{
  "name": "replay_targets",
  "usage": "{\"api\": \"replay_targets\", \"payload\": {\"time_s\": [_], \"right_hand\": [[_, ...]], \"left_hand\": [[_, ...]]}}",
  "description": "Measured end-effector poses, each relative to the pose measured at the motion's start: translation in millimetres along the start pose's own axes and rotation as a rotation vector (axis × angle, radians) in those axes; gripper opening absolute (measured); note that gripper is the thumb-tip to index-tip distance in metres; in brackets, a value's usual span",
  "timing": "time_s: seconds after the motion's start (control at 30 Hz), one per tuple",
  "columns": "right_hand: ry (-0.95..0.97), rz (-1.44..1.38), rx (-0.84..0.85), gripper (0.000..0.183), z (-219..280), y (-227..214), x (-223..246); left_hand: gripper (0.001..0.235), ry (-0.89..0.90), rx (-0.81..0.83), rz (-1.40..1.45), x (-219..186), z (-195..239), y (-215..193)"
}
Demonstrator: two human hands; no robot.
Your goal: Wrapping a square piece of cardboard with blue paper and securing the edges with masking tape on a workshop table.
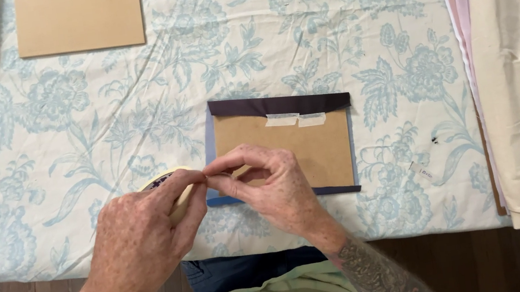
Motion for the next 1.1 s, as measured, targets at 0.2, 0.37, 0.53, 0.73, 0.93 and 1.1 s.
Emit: {"api": "replay_targets", "payload": {"time_s": [0.2,0.37,0.53,0.73,0.93,1.1], "right_hand": [[-0.07,0.007,-0.014,0.013,3,0,-3],[0.021,-0.061,-0.065,0.015,1,-1,-12],[0.137,-0.173,-0.061,0.027,0,-4,-12],[0.151,-0.127,-0.038,0.033,0,-10,-7],[0.106,-0.109,0.009,0.019,-2,-10,-8],[0.064,-0.148,0.018,0.013,-1,-9,-18]], "left_hand": [[0.015,0.005,0.044,0.05,2,-1,3],[0.015,0.01,0.095,0.088,0,-3,-3],[0.017,0.02,0.13,0.093,0,-3,-2],[0.015,-0.014,0.158,0.104,-4,-6,-4],[0.015,-0.055,0.171,0.093,-2,-7,-4],[0.012,0.028,0.063,-0.008,-2,-9,-4]]}}
Point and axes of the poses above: each hand's wrist, its own z-axis away from the middle knuckle, its own y-axis out of the palm, x = y × z, the point moved 1 cm from there along -z, towards the middle knuckle, and after that the axes turned 14 degrees about x, right-handed, at the moved point
